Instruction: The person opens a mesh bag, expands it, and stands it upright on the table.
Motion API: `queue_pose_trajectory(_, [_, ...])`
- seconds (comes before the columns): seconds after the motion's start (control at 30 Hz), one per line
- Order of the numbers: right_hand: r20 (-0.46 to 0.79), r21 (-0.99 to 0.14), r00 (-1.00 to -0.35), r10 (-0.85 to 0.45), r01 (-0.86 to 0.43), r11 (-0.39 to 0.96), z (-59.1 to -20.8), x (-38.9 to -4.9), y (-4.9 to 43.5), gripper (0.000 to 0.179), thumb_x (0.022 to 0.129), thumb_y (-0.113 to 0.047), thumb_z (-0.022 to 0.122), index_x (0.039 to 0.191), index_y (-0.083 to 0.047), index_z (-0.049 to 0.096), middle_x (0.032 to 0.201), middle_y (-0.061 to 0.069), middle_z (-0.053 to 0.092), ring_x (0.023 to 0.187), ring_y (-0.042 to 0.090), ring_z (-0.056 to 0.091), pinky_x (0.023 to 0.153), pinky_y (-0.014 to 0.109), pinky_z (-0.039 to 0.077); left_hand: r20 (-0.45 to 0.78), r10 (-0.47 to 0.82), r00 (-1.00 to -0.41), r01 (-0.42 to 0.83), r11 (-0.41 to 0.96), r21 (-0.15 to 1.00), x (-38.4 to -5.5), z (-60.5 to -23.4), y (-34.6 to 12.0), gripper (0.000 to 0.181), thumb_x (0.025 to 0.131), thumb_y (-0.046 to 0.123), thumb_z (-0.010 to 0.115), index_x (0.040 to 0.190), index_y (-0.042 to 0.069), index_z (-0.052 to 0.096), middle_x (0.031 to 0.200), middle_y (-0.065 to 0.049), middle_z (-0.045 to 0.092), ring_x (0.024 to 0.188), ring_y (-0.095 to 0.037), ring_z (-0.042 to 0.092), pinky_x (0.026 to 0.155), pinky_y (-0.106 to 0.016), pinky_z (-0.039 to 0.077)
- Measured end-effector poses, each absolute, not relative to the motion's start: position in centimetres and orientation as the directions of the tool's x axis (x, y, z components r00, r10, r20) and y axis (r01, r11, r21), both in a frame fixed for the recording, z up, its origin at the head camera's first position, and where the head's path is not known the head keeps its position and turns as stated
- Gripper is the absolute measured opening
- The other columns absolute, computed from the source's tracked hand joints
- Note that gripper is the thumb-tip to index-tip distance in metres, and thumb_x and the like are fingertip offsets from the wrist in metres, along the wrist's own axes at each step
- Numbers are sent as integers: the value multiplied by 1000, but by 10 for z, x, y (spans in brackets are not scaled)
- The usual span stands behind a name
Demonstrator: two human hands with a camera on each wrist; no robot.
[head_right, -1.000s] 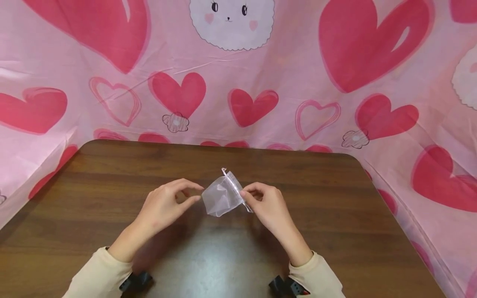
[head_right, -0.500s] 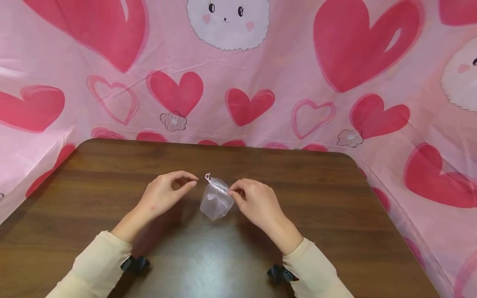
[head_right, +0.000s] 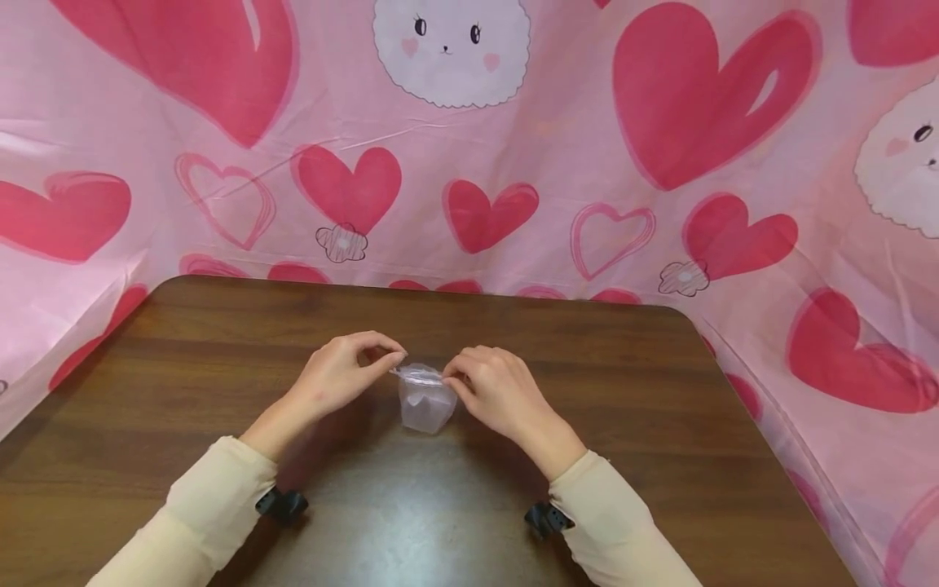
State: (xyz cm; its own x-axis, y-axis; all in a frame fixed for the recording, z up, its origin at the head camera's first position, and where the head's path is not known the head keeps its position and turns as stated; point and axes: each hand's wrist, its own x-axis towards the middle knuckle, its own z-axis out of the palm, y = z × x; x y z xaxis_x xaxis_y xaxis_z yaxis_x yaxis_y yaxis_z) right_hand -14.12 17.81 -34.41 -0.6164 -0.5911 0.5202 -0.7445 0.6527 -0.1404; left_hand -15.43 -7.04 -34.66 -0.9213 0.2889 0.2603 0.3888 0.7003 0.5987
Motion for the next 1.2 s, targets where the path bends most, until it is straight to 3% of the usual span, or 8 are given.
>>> queue_pose_trajectory(0.3, [521,-92,-540,-661,-805,586,-348,-144,177,11,81,-13,83,88,-15,74,81,-7,67,74,11,60,68,30,51,103,402,-910,391,747,537,-164,-337,-65,13,88,43,72,96,34,78,89,14,70,74,-10,58,69,-37,44])
queue_pose_trajectory(0.63, [516,-90,-538,-666,-807,583,-349,-143,174,10,82,-14,83,87,-16,74,80,-8,66,72,10,58,66,29,49,15,465,-885,407,760,507,-167,-334,-63,12,86,40,76,92,30,80,73,16,67,62,-9,55,62,-34,42])
queue_pose_trajectory(0.77, [498,-162,-587,-639,-786,596,-349,-142,173,10,83,-16,82,89,-16,74,82,-8,67,74,10,61,67,28,51,14,477,-879,417,753,510,-167,-334,-63,12,87,38,76,92,28,80,70,15,65,59,-9,54,61,-33,41])
queue_pose_trajectory(0.93, [442,-302,-706,-553,-698,650,-344,-143,169,9,86,-21,79,92,-17,75,83,-9,68,73,8,63,67,29,51,14,484,-875,424,753,504,-167,-336,-63,12,88,37,74,93,28,80,67,15,64,58,-9,55,61,-34,42])
queue_pose_trajectory(1.2, [198,-419,-843,-499,-533,735,-325,-152,159,7,85,-28,80,86,-21,79,71,-15,67,57,3,50,53,28,43,20,479,-877,427,761,489,-169,-335,-63,10,88,38,74,91,30,79,73,17,66,64,-10,54,62,-34,41])
